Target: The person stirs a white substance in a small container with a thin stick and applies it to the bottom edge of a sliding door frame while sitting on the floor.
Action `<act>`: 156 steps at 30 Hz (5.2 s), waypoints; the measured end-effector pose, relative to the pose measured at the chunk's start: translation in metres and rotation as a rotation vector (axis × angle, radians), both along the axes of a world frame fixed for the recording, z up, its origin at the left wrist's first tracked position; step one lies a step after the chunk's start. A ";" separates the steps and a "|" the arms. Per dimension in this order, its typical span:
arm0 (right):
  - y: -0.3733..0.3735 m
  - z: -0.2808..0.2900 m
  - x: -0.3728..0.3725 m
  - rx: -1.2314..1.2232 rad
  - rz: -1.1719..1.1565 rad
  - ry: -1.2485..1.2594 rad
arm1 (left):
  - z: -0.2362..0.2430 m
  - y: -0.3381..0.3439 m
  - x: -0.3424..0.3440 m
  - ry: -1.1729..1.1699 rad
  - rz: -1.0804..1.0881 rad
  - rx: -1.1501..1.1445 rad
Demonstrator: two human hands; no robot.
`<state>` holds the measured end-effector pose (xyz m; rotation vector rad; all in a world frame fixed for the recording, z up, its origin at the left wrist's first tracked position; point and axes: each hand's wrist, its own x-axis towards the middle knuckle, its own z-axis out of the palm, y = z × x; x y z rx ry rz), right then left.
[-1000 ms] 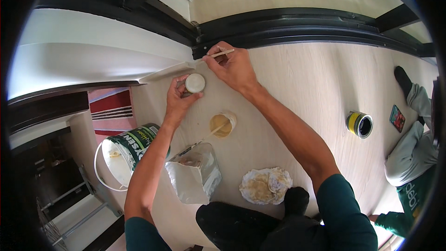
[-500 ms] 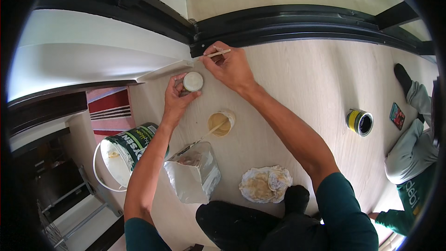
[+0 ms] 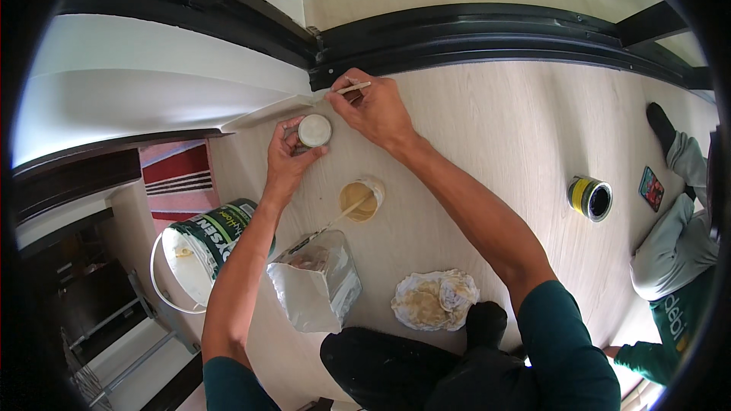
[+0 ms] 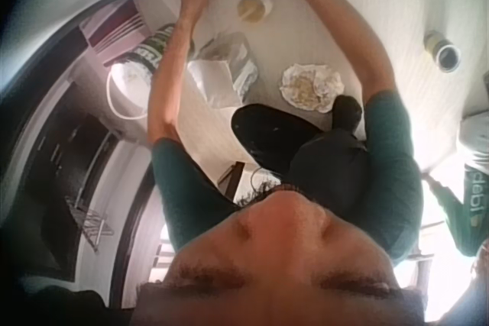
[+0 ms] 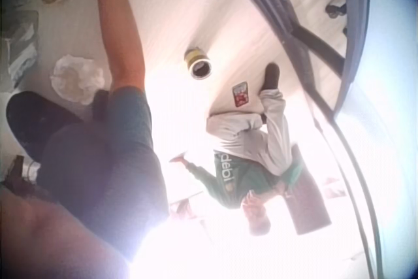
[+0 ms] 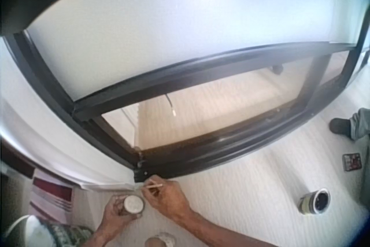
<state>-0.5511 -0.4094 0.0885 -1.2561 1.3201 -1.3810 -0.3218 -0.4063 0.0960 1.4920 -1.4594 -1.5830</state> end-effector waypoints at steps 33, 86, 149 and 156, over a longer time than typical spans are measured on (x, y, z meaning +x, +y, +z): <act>0.006 0.016 0.002 -0.022 -0.026 -0.072 | 0.001 0.000 0.000 -0.004 -0.007 -0.019; 0.009 -0.002 -0.006 -0.030 -0.067 -0.066 | 0.004 0.000 -0.005 -0.012 0.016 -0.051; 0.002 0.027 0.004 -0.099 -0.027 -0.028 | -0.002 -0.001 0.002 -0.022 0.000 -0.014; 0.010 0.019 -0.003 -0.059 -0.056 -0.001 | -0.001 -0.001 0.003 -0.010 0.010 -0.014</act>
